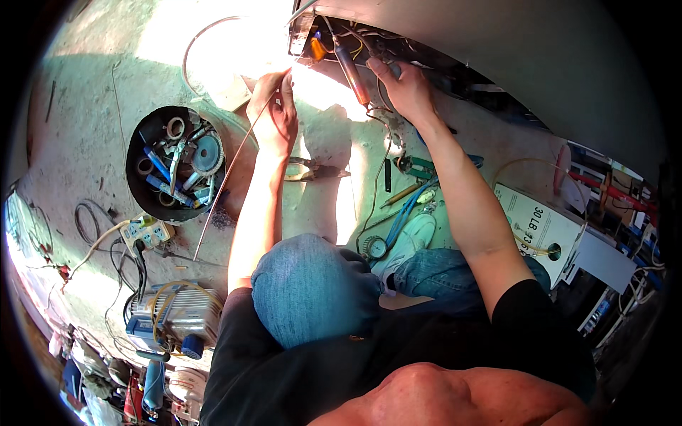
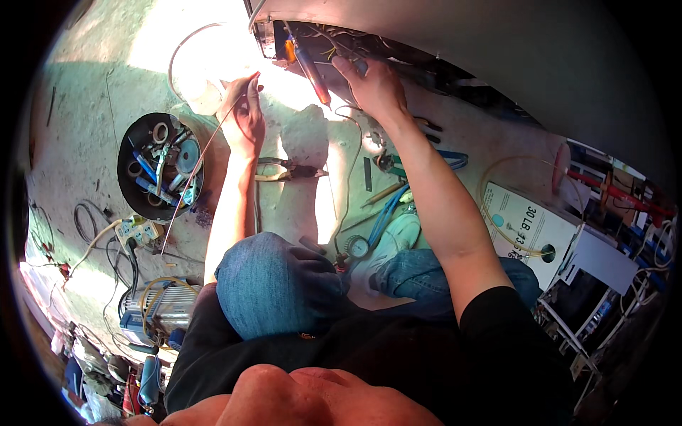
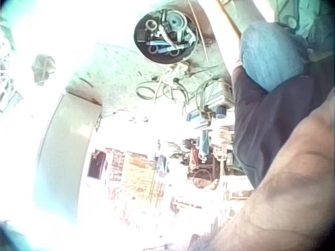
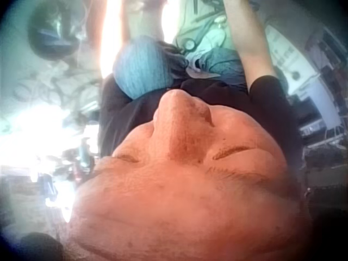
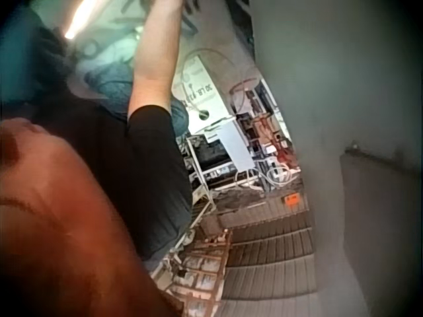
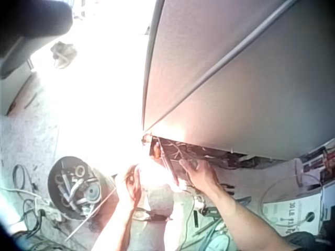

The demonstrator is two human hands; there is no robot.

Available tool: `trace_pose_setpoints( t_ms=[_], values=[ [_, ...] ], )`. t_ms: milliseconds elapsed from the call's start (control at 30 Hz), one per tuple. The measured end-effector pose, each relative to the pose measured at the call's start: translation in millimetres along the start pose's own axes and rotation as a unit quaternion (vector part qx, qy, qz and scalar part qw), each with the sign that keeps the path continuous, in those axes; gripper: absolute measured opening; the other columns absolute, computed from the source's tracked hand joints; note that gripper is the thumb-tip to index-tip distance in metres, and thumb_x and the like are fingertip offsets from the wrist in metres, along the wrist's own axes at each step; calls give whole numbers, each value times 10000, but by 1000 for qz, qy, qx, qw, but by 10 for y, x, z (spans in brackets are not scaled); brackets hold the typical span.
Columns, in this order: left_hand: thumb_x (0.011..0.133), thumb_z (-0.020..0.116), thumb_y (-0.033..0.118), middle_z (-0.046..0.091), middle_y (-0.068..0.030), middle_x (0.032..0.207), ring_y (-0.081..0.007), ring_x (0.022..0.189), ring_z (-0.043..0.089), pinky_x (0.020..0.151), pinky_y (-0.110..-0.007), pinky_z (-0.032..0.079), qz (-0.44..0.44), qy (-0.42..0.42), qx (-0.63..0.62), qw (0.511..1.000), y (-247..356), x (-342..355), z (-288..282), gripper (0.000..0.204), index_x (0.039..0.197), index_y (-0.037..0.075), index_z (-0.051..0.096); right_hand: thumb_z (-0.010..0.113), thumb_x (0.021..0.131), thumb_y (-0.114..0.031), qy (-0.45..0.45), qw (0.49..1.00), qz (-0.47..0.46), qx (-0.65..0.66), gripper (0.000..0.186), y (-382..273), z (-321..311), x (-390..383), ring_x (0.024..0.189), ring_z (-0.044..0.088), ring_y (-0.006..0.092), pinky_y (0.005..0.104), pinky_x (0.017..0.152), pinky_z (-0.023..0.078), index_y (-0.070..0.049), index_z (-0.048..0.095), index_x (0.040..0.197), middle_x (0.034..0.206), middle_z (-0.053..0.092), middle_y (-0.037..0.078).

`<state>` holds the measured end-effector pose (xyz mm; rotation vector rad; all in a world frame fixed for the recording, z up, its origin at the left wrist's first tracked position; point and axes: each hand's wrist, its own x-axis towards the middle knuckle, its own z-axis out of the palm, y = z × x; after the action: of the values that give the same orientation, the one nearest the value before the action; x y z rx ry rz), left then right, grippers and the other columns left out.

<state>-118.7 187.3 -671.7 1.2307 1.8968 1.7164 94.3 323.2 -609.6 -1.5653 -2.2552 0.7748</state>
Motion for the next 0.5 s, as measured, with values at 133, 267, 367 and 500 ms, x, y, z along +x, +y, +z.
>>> trace_pose_setpoints(
  t_ms=[133, 267, 367, 500],
  values=[
    [984, 669, 37, 694, -148, 938, -231, 776, 685, 715, -313, 544, 1, 26, -24, 999, -9, 1, 37, 107, 1066, -14, 713, 656, 923, -665, -8, 1000, 8, -5, 747, -29, -10, 4, 997, 709, 424, 430, 878, 536, 60, 732, 1084, 1011, 741, 272],
    [981, 671, 27, 693, -142, 940, -210, 767, 677, 699, -294, 535, 7, 26, -38, 999, -29, 2, 57, 102, 1065, -14, 713, 675, 911, -655, -17, 1000, 14, -12, 737, -7, -22, 11, 998, 710, 422, 429, 878, 538, 59, 727, 1084, 1018, 742, 268],
    [1011, 619, 7, 699, -132, 961, -183, 809, 694, 743, -287, 548, 13, 2, -15, 1000, 35, 25, 28, 141, 1115, -33, 706, 712, 894, -611, -38, 999, 15, -25, 681, -47, -71, -15, 1040, 696, 425, 438, 899, 534, 33, 720, 1114, 1063, 737, 261],
    [1025, 593, -1, 700, -129, 957, -176, 834, 706, 762, -284, 552, 9, -7, 16, 1000, 96, 34, -51, 162, 1138, -42, 702, 752, 893, -446, -47, 998, 18, -31, 508, 24, -10, -16, 1026, 688, 435, 455, 880, 536, 11, 709, 1112, 1040, 731, 256]
  ],
)
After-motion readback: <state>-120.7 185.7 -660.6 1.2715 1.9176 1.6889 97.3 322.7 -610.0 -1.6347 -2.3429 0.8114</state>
